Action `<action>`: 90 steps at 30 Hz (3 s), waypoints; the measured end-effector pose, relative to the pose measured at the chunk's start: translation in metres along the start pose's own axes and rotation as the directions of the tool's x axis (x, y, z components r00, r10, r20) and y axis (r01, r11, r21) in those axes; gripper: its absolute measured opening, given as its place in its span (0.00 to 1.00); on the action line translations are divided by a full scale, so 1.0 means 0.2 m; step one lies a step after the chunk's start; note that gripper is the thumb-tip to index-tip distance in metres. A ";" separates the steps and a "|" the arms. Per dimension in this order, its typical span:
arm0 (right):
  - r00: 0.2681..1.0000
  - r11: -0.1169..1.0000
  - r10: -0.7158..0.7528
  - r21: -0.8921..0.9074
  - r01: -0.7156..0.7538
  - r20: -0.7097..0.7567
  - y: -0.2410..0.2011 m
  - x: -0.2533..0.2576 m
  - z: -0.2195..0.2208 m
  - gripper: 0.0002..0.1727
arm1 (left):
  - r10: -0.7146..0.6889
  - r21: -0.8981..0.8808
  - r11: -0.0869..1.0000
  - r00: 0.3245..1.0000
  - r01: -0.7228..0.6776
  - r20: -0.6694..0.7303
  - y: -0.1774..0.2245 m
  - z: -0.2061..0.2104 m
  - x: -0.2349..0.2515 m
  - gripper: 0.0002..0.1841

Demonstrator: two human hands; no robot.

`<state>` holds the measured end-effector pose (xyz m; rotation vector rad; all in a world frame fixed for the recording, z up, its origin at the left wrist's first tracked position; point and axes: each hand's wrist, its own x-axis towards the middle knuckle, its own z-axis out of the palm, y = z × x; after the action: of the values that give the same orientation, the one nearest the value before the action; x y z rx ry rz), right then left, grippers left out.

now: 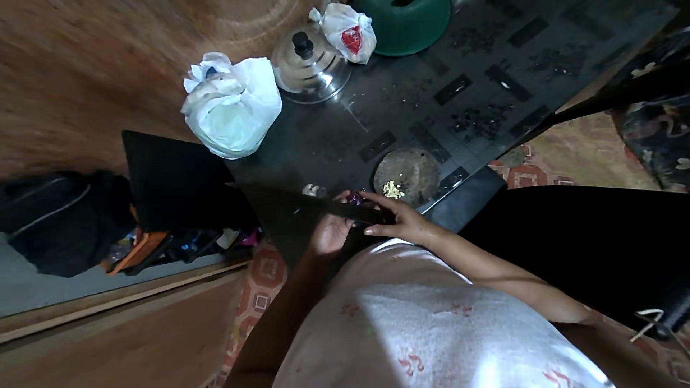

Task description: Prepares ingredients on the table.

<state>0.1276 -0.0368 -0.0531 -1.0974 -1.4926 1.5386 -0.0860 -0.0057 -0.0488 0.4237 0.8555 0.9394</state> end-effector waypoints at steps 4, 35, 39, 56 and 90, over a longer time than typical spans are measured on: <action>0.999 0.999 -0.038 0.025 0.038 -0.014 0.01 -0.01 0.00 0.41 | 0.047 0.039 0.998 0.998 -0.046 -0.031 0.00 0.01 0.00 0.15; 0.989 0.995 -0.092 0.033 0.096 -0.112 -0.08 0.01 0.02 0.36 | 0.398 0.641 0.644 0.898 -0.418 0.186 0.08 0.16 -0.06 0.22; 0.988 0.996 -0.083 -0.025 0.080 -0.128 -0.09 0.01 0.02 0.36 | 0.459 0.607 0.657 0.876 -0.448 0.150 0.05 0.18 -0.06 0.23; 0.979 0.847 0.197 0.493 -0.197 0.053 -0.09 0.01 -0.03 0.18 | 0.198 0.566 0.794 0.974 -0.223 0.107 0.07 0.05 0.01 0.29; 0.946 0.716 0.298 0.626 -0.310 0.128 0.03 0.06 -0.05 0.17 | -0.105 0.143 0.982 0.984 0.126 -0.141 0.02 0.05 -0.01 0.13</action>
<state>0.1335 -0.0231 -0.0607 -0.9270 -0.6836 2.0788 -0.0814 -0.0055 -0.0396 0.4409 1.0668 0.8040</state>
